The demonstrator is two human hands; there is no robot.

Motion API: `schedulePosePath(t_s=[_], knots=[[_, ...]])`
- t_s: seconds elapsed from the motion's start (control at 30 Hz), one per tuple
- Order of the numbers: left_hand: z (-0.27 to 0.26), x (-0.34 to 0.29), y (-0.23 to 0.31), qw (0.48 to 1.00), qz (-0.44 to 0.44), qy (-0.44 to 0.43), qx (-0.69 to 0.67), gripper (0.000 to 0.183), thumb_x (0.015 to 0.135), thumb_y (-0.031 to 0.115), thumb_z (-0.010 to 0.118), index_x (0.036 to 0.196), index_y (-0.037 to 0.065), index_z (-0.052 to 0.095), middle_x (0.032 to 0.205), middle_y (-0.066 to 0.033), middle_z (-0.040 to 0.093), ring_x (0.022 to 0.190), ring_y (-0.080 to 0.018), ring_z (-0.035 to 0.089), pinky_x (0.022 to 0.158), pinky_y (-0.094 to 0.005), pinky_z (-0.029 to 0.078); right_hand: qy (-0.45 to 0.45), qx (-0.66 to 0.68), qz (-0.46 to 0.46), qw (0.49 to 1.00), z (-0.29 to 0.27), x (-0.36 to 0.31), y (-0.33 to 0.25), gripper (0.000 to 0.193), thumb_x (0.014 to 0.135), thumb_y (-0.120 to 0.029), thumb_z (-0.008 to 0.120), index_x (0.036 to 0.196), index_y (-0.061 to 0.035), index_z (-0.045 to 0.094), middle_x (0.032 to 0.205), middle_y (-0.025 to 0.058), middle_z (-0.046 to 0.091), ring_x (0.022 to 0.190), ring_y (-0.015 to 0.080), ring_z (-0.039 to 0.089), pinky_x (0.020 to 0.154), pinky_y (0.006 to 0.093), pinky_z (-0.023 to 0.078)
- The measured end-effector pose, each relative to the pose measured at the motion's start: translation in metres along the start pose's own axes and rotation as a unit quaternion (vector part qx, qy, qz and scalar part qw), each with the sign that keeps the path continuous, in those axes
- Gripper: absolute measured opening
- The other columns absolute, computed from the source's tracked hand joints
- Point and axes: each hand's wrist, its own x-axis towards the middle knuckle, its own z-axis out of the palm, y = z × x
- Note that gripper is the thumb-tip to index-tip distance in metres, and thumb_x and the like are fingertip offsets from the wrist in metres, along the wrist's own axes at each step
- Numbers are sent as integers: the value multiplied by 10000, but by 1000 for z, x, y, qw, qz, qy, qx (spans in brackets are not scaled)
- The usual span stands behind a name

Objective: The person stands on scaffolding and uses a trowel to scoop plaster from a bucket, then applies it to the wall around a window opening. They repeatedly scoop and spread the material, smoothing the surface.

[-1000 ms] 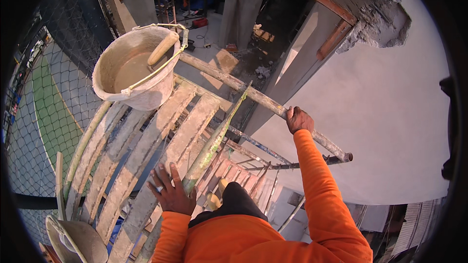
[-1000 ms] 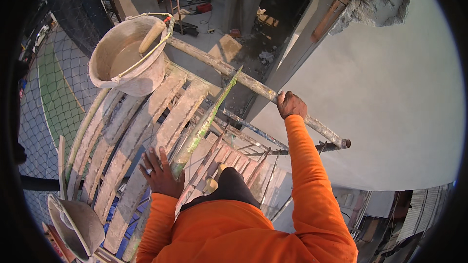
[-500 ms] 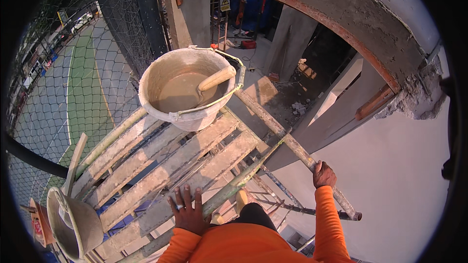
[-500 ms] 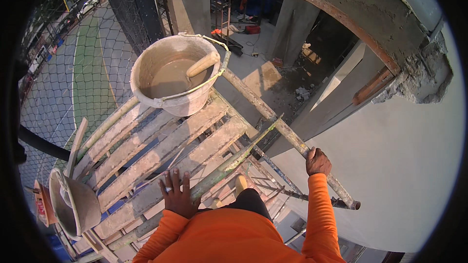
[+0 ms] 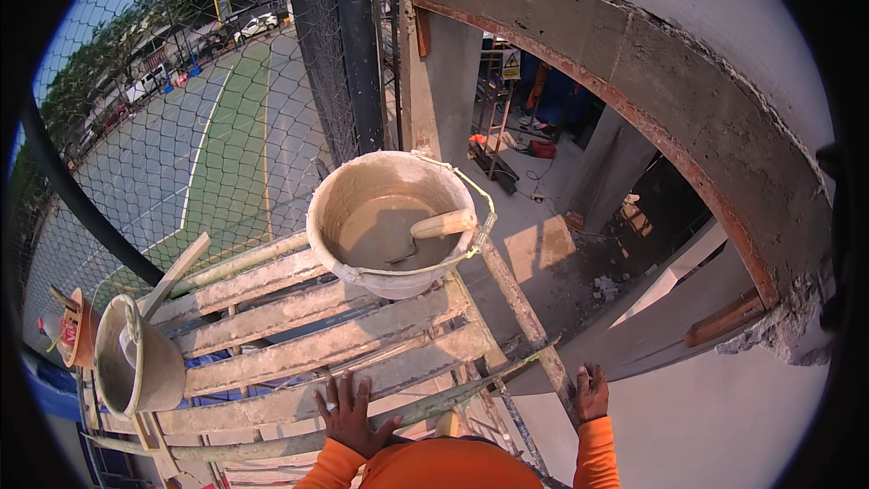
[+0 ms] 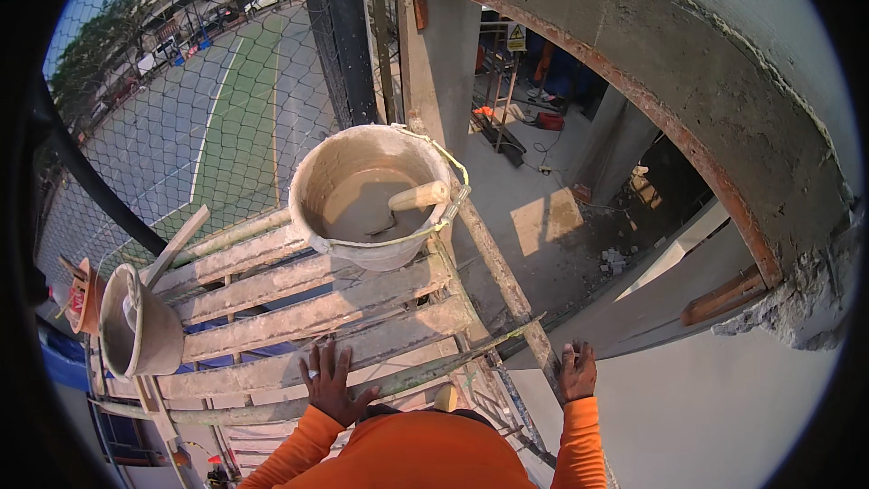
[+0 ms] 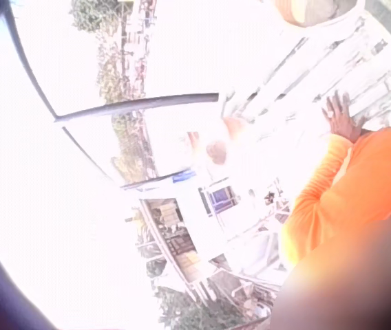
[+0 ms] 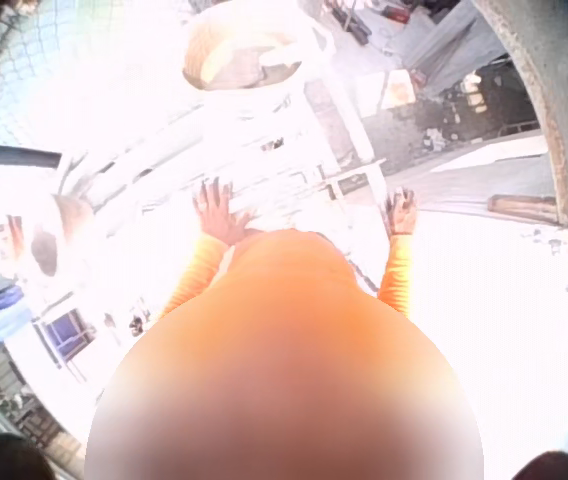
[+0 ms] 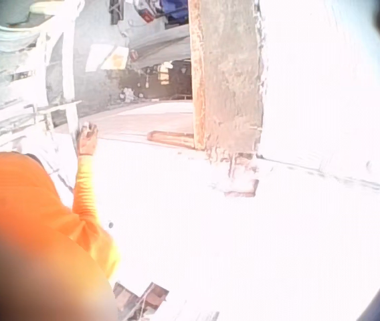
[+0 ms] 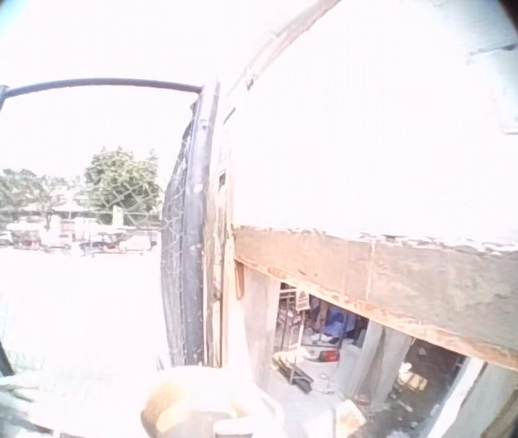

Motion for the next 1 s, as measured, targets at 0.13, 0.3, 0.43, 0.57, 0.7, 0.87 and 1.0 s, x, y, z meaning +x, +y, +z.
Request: schedulePosePath(t_s=[0.13,0.3,0.43,0.57,0.7,0.87,1.0], knots=[[5,7,19,998,-51,19,-24,968,861,753,628,1546,81,494,1662,-261,326,1570,-554,130,1203,-757,-31,27,22,-66,997,1,39,-49,458,1042,-355,637,1269,43,620,1180,252,654,1082,409,664,955,459,533],[3,9,31,997,-63,45,19,928,864,699,637,1542,81,497,1653,-240,353,1577,-524,151,1220,-739,-2,22,214,-140,966,-34,89,-172,505,1005,-359,716,1281,53,624,1184,188,650,1091,288,641,980,399,508],[3,10,36,995,-46,66,66,865,882,598,669,1548,84,471,1630,-235,372,1551,-517,219,1239,-694,61,-145,349,-262,888,-90,106,-277,700,924,-500,762,1351,33,611,1247,164,654,1112,239,602,1014,353,458],[6,12,36,996,-63,35,60,868,892,628,642,1569,115,463,1646,-216,365,1556,-506,218,1226,-711,86,-310,540,-394,676,-123,99,-361,738,897,-525,771,1367,19,605,1251,159,658,1114,231,604,1001,349,464],[16,10,30,995,-48,72,42,798,915,609,628,1534,118,511,1632,-230,401,1558,-475,249,1234,-707,47,-457,659,-322,503,-114,76,-407,692,911,-494,768,1345,22,614,1220,155,664,1095,224,613,985,349,473],[32,10,18,992,-5,95,84,898,842,550,752,1564,106,457,1656,-234,355,1505,-535,301,1210,-691,232,-523,709,-276,385,-94,50,-417,635,928,-455,764,1318,26,624,1182,150,672,1073,217,625,964,348,485],[30,15,16,991,20,90,94,918,846,573,747,1588,131,436,1660,-219,352,1504,-526,302,1215,-678,235,-522,732,-238,366,-86,48,-409,589,941,-424,760,1296,29,633,1152,145,677,1054,210,635,947,348,495]])
